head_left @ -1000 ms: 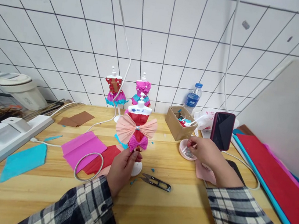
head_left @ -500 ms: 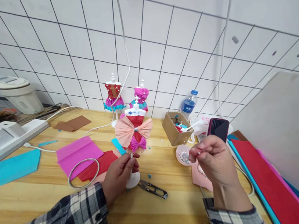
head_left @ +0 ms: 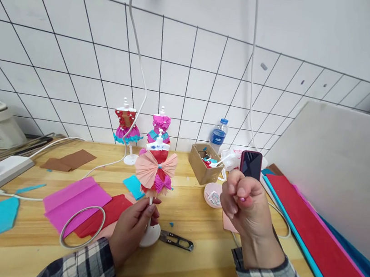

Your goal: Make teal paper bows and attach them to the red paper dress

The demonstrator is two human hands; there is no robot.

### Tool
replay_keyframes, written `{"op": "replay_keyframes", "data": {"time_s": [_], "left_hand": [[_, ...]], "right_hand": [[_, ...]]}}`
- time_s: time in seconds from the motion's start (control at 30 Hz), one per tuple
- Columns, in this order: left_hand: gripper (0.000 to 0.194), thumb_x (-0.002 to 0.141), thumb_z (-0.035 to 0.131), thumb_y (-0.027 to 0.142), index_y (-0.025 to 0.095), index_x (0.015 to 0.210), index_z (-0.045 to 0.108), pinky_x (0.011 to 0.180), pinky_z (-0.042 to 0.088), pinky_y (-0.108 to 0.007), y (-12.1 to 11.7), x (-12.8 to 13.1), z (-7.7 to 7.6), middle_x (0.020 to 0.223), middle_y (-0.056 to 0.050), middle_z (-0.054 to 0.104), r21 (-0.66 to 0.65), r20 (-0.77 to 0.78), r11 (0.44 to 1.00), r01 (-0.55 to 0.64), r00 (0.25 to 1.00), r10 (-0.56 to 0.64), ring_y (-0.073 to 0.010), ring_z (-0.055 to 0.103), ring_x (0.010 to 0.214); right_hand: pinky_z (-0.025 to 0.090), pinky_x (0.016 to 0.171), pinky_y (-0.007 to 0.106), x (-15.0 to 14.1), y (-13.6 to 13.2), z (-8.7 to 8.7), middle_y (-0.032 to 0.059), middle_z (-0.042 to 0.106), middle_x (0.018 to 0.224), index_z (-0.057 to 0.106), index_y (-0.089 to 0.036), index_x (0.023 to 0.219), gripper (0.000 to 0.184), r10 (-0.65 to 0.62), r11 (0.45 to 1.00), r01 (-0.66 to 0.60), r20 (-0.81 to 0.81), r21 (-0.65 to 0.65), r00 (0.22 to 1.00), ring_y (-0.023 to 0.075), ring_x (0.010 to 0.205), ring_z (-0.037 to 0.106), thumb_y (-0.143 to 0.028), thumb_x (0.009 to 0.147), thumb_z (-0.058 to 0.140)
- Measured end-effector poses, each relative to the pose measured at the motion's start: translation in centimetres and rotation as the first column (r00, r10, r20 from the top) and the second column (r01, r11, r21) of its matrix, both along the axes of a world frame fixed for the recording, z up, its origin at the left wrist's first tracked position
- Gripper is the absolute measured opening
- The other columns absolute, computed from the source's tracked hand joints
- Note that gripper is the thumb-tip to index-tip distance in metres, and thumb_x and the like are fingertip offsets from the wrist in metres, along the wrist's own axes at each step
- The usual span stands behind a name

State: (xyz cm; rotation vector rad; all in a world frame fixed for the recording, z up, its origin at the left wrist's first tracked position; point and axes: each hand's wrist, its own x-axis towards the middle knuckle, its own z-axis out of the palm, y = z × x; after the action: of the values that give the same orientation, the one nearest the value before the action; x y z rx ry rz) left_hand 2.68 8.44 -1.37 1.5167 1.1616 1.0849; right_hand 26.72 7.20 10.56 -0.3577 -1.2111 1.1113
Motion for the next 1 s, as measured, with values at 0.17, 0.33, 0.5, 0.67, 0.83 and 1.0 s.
{"op": "replay_keyframes", "data": {"time_s": [0.17, 0.33, 0.5, 0.67, 0.83, 1.0], "left_hand": [[0.031, 0.091, 0.046, 0.045, 0.018, 0.102, 0.057, 0.053, 0.045, -0.024, -0.3, 0.1, 0.5, 0.073, -0.001, 0.059, -0.012, 0.005, 1.000, 0.027, 1.000, -0.027, -0.0152, 0.060, 0.061], [0.034, 0.091, 0.046, 0.047, 0.017, 0.103, 0.057, 0.051, 0.045, -0.024, -0.5, 0.2, 0.7, 0.072, -0.001, 0.059, -0.011, 0.012, 0.998, 0.059, 0.998, -0.059, -0.0151, 0.060, 0.060], [0.034, 0.092, 0.045, 0.046, 0.017, 0.105, 0.057, 0.051, 0.045, -0.023, -0.9, 0.3, 0.5, 0.071, -0.001, 0.059, 0.000, 0.004, 0.996, 0.093, 0.996, -0.093, -0.0144, 0.060, 0.058], [0.032, 0.094, 0.044, 0.043, 0.017, 0.106, 0.058, 0.053, 0.045, -0.023, -1.8, 0.6, 0.4, 0.068, -0.001, 0.060, 0.015, -0.030, 0.988, 0.152, 0.988, -0.152, -0.0139, 0.059, 0.058], [0.033, 0.094, 0.043, 0.043, 0.017, 0.109, 0.057, 0.053, 0.045, -0.022, -2.5, 0.9, 0.8, 0.069, -0.001, 0.062, -0.001, 0.023, 0.982, 0.188, 0.982, -0.188, -0.0133, 0.059, 0.057], [0.032, 0.094, 0.044, 0.042, 0.017, 0.107, 0.059, 0.054, 0.046, -0.023, -2.5, 1.0, 1.1, 0.069, -0.001, 0.063, 0.005, 0.017, 0.980, 0.198, 0.980, -0.198, -0.0138, 0.061, 0.058]], "right_hand": [[0.028, 0.029, 0.013, -0.5, 0.0, -0.2, -0.0061, 0.045, 0.069, 0.057, -0.021, 0.068, 0.030, -0.109, 0.993, 0.107, 0.045, 0.046, 0.993, 0.0017, 0.039, 0.034, -0.042, 0.070, 0.078], [0.029, 0.030, 0.016, -0.7, -0.3, -0.5, -0.0036, 0.048, 0.070, 0.061, -0.022, 0.073, 0.026, -0.245, 0.967, 0.224, 0.189, 0.124, 0.951, 0.0043, 0.041, 0.037, -0.046, 0.076, 0.072], [0.047, 0.053, 0.024, -1.8, -2.1, 0.1, 0.0011, 0.061, 0.076, 0.071, -0.026, 0.089, 0.010, -0.809, 0.586, 0.532, 0.405, 0.611, 0.426, 0.0119, 0.064, 0.058, -0.020, 0.082, 0.068], [0.046, 0.056, 0.024, -3.0, -2.9, -0.2, 0.0012, 0.063, 0.075, 0.072, -0.025, 0.094, 0.018, -0.918, 0.394, 0.459, 0.361, 0.796, 0.162, 0.0120, 0.066, 0.060, -0.013, 0.080, 0.069], [0.049, 0.060, 0.023, -3.9, -2.5, -1.2, 0.0013, 0.065, 0.077, 0.072, -0.024, 0.095, 0.017, -0.859, 0.511, 0.427, 0.432, 0.746, 0.274, 0.0117, 0.069, 0.061, -0.013, 0.083, 0.065], [0.050, 0.061, 0.023, -4.6, -2.4, -1.9, 0.0013, 0.067, 0.080, 0.072, -0.025, 0.097, 0.018, -0.812, 0.584, 0.424, 0.480, 0.693, 0.334, 0.0118, 0.070, 0.063, -0.015, 0.084, 0.065]]}}
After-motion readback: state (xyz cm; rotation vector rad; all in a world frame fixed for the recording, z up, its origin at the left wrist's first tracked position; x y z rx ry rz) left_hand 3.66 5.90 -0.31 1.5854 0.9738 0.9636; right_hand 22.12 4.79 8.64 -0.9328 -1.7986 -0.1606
